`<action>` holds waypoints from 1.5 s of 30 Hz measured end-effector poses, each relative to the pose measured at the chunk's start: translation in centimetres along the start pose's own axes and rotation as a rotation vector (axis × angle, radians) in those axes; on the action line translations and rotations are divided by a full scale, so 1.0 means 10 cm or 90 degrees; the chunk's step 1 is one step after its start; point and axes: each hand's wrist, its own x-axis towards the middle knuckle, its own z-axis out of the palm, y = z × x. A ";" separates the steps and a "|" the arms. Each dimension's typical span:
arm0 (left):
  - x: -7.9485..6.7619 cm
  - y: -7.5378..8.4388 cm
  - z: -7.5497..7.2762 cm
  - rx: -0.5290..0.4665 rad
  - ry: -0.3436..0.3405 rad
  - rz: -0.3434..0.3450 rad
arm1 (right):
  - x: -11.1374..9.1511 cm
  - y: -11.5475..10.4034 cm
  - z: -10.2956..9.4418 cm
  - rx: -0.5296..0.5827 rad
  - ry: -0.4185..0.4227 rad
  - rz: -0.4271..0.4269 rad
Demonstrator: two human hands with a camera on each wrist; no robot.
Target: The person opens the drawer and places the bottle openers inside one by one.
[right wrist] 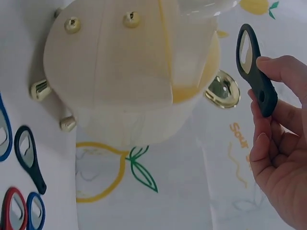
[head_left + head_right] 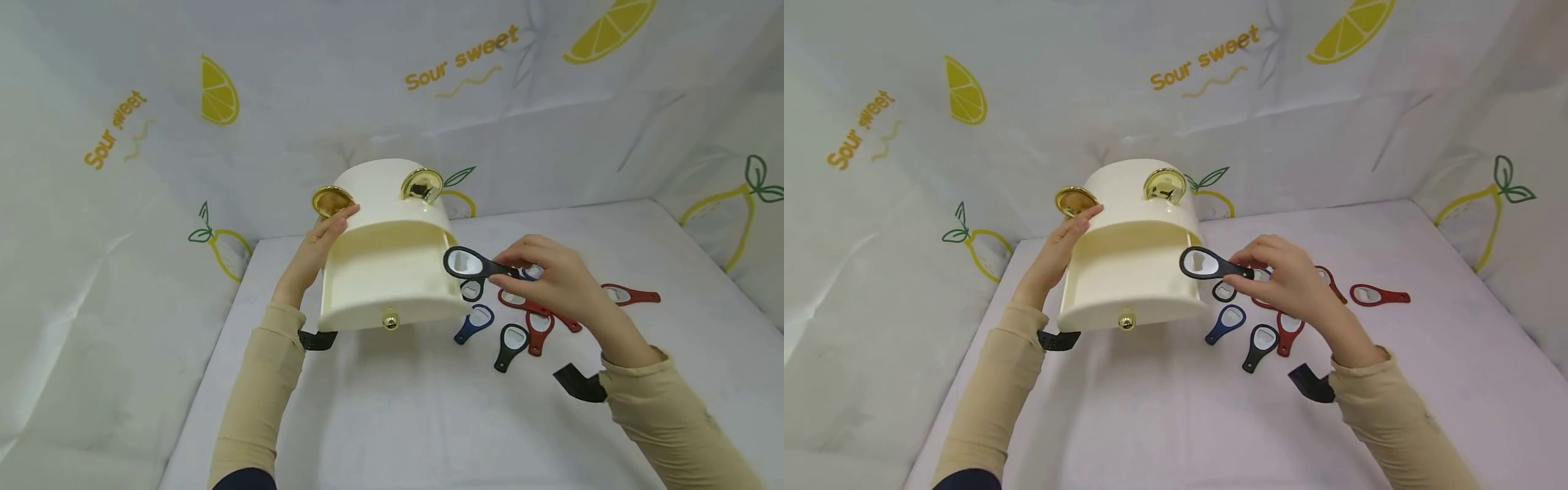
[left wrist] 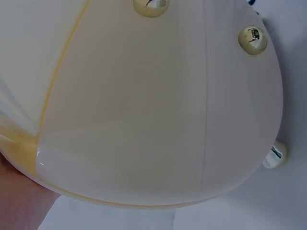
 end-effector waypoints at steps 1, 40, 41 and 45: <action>0.00 0.00 0.00 0.003 -0.002 0.002 | 0.05 -0.02 0.04 0.000 0.000 0.003; 0.01 -0.01 0.02 -0.008 0.007 0.013 | 0.79 -0.31 0.83 -0.102 -0.289 0.027; 0.01 -0.01 0.02 -0.008 0.006 0.013 | 0.79 -0.32 0.83 -0.105 -0.292 0.030; 0.02 -0.01 0.02 -0.013 0.003 0.017 | 0.80 -0.32 0.83 -0.110 -0.293 0.039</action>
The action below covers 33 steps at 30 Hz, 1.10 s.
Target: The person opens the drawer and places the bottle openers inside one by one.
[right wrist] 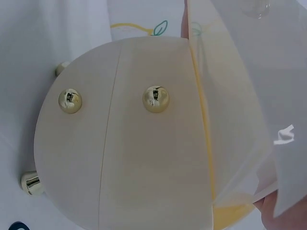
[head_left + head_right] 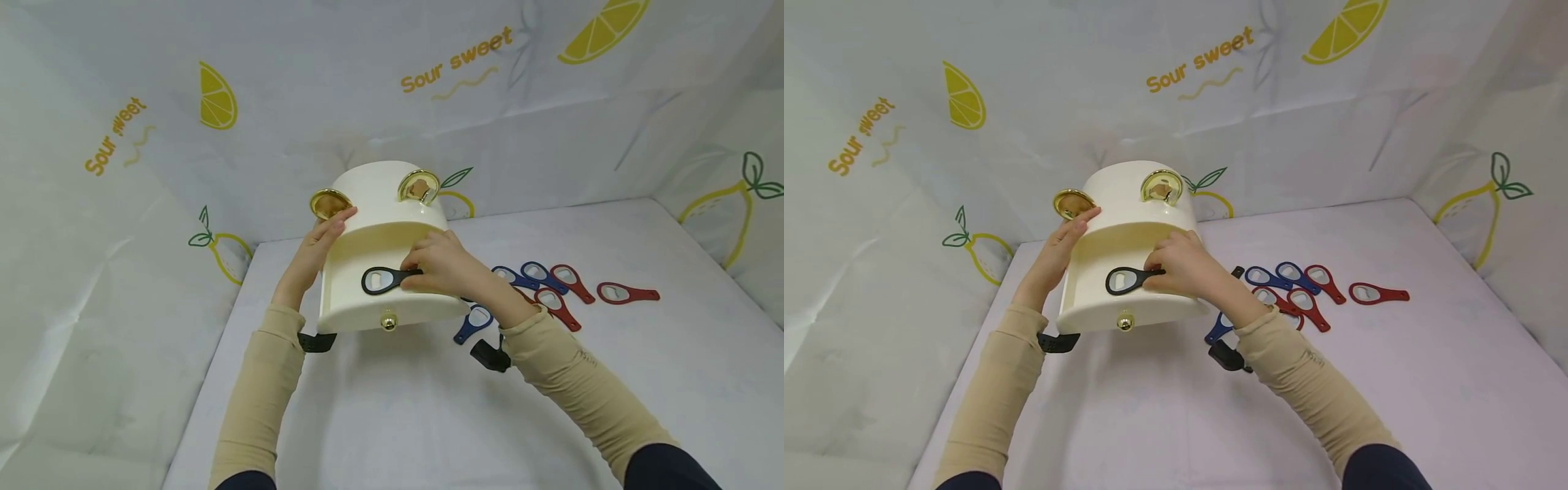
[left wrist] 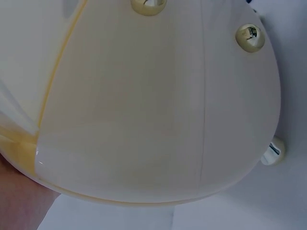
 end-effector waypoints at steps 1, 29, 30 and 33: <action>0.00 0.00 0.00 0.000 0.000 -0.002 | 0.00 0.00 0.00 -0.001 0.001 0.002; 0.00 0.02 0.00 -0.004 0.000 -0.002 | -0.10 0.09 0.03 0.069 0.250 -0.133; 0.01 -0.02 0.00 -0.005 0.001 0.000 | -0.11 0.11 0.04 0.070 0.286 -0.157; 0.05 -0.10 -0.02 -0.005 0.004 0.004 | -0.16 0.17 0.01 0.077 0.371 -0.198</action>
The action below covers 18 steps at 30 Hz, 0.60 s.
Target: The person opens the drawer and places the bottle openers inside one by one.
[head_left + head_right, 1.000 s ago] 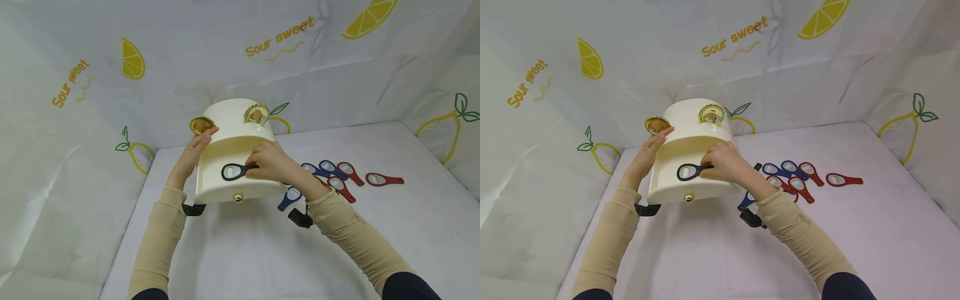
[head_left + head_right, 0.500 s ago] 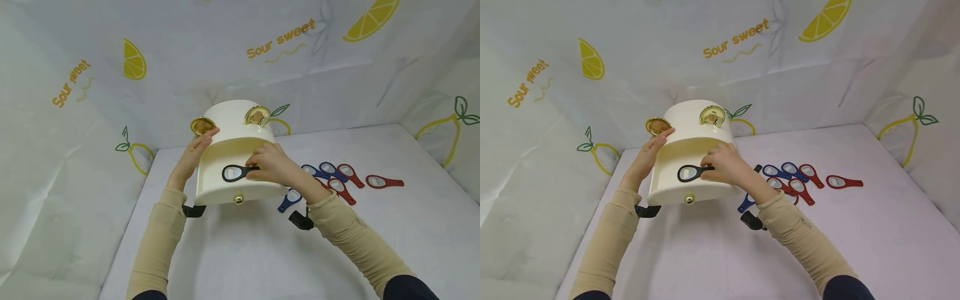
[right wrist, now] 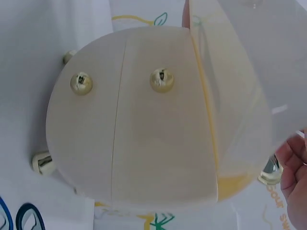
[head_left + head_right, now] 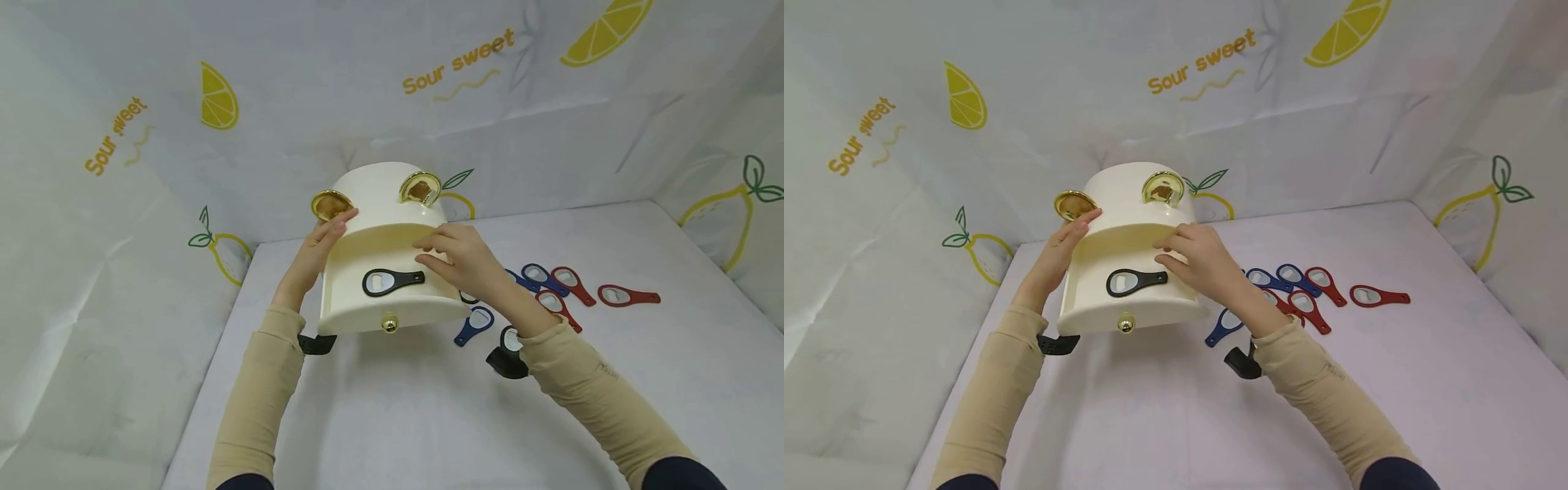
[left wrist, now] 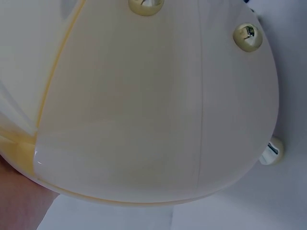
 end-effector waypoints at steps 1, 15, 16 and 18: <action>0.00 -0.01 0.00 0.001 0.001 0.001 | -0.02 0.01 -0.03 -0.004 0.016 0.001; -0.04 0.09 0.03 0.019 0.007 -0.011 | -0.69 0.26 -0.43 -0.052 -0.013 0.190; -0.04 0.08 0.03 0.018 0.006 -0.010 | -0.75 0.28 -0.45 -0.054 -0.030 0.206; -0.02 0.05 0.02 0.014 0.007 -0.007 | -0.87 0.32 -0.49 -0.058 -0.066 0.236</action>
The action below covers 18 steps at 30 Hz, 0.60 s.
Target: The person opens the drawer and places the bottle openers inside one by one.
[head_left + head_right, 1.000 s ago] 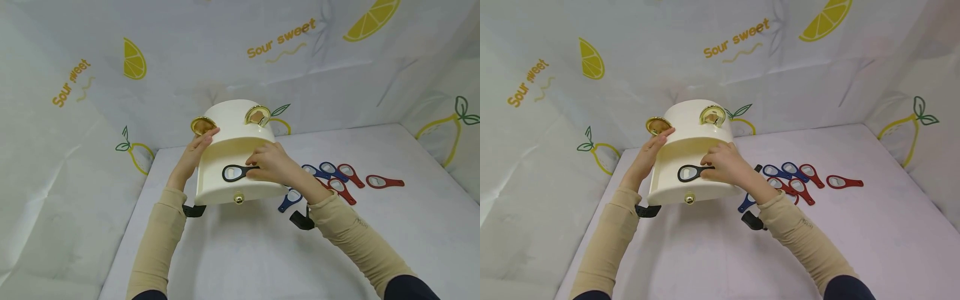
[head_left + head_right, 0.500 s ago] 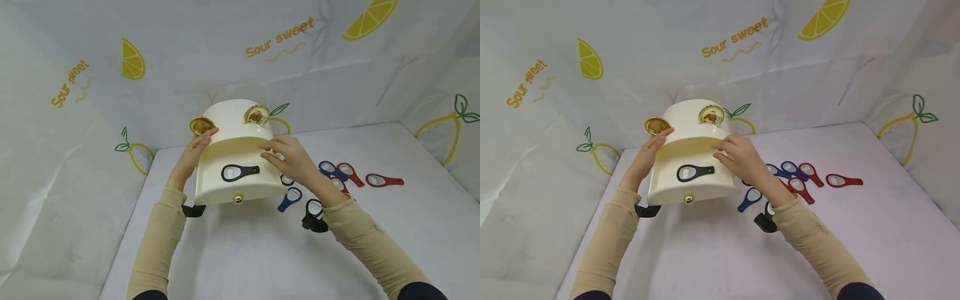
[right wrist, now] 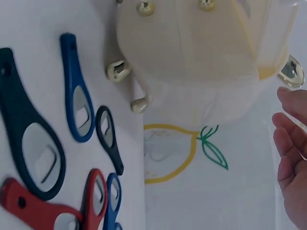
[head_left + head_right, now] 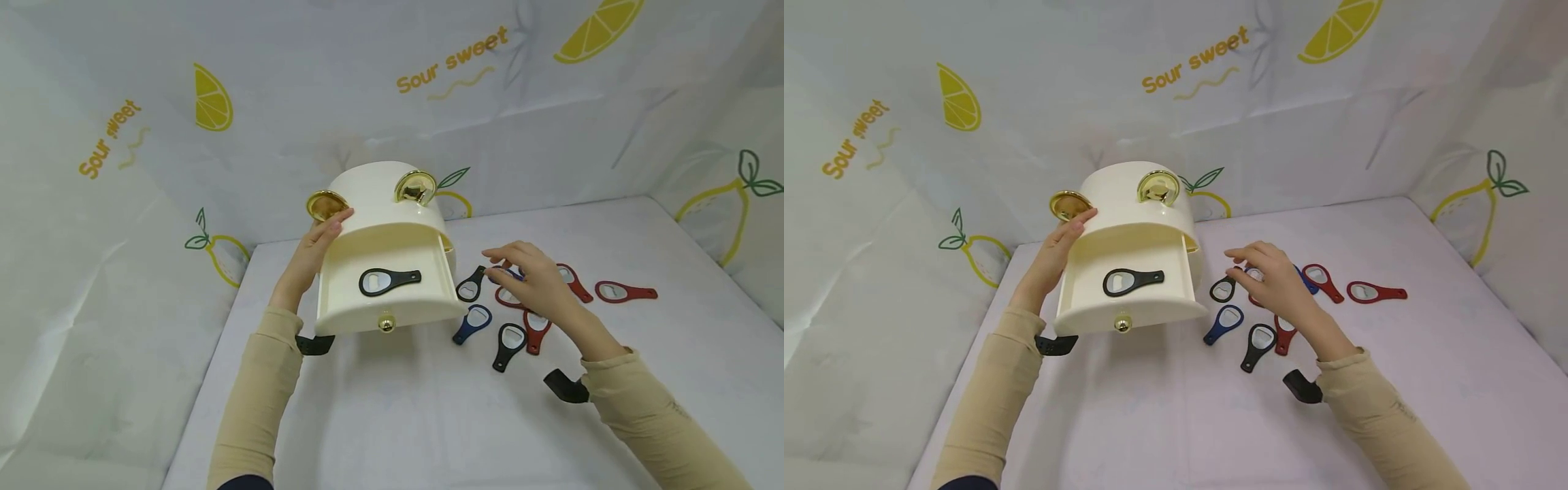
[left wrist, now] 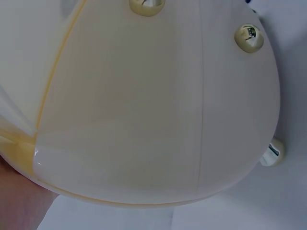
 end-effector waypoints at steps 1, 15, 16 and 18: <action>0.01 -0.02 0.00 -0.001 0.002 0.001 | -0.05 0.04 -0.01 -0.002 -0.020 0.015; 0.00 0.00 0.00 -0.005 0.004 -0.008 | -0.57 0.38 0.01 0.018 -0.287 0.170; -0.01 0.03 0.01 -0.005 0.004 -0.009 | -0.59 0.40 0.03 0.016 -0.297 0.170; -0.02 0.05 0.02 -0.007 0.004 -0.013 | -0.65 0.44 0.06 0.006 -0.320 0.170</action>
